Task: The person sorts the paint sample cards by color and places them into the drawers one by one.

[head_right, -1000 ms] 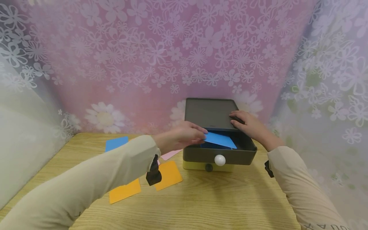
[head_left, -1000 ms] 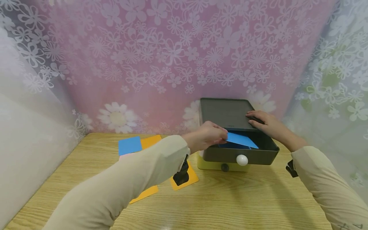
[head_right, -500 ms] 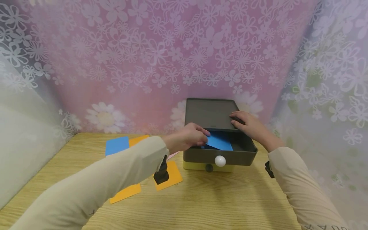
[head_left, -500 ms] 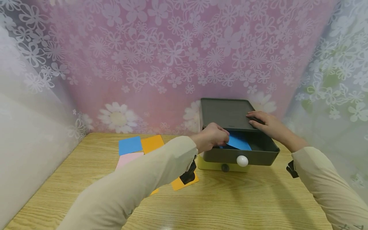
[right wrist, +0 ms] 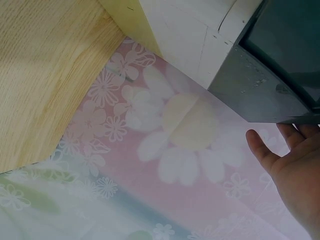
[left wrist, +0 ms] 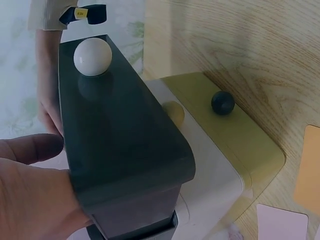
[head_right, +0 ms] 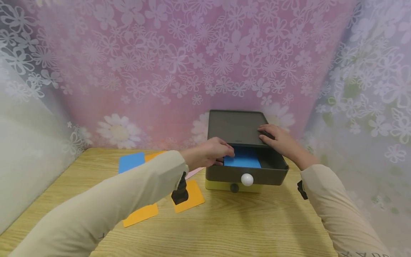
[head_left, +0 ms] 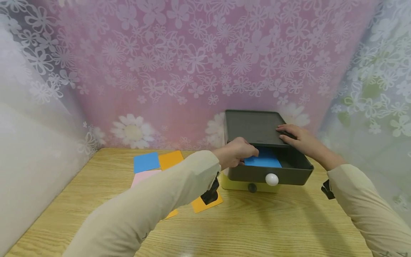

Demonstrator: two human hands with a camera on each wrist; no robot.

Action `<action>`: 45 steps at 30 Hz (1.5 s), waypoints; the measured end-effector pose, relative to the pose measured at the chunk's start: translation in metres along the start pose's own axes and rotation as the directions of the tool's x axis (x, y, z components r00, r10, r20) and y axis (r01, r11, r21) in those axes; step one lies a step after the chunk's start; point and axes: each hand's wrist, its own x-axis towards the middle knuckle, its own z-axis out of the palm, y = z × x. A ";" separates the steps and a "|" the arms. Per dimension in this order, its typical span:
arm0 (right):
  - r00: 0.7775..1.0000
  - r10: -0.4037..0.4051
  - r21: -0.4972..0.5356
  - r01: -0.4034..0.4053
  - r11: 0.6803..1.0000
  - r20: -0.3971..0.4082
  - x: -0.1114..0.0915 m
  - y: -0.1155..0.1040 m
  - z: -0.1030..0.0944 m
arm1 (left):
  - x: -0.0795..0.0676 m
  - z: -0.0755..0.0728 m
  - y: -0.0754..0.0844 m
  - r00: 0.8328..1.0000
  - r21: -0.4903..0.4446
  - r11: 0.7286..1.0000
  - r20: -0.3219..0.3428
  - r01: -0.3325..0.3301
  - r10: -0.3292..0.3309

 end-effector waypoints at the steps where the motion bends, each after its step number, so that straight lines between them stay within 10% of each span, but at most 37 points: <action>1: 1.000 0.000 0.001 0.000 1.000 -0.001 0.000 0.000 0.000 | -0.001 0.000 0.001 1.000 -0.002 1.000 0.001 -0.004 0.004; 10: 1.000 0.002 0.015 -0.002 1.000 0.008 -0.001 0.002 0.000 | -0.017 -0.015 0.011 0.992 -0.025 0.995 0.084 -0.096 0.098; 20: 1.000 0.001 0.011 -0.001 1.000 0.023 0.000 0.004 0.001 | -0.026 -0.063 -0.002 0.960 0.290 0.920 -0.016 -0.264 0.280; 32: 1.000 0.001 0.005 -0.001 1.000 0.017 0.000 0.003 0.000 | -0.020 -0.132 -0.077 0.896 0.357 0.872 -0.164 -0.336 0.413; 39: 1.000 0.013 -0.014 -0.012 1.000 0.017 -0.001 0.000 -0.001 | -0.010 -0.172 -0.142 0.889 0.407 0.887 -0.291 -0.220 0.354; 45: 0.999 0.029 -0.021 -0.029 0.999 0.027 -0.001 0.001 -0.001 | -0.010 -0.195 -0.194 0.860 0.515 0.847 -0.365 -0.132 0.356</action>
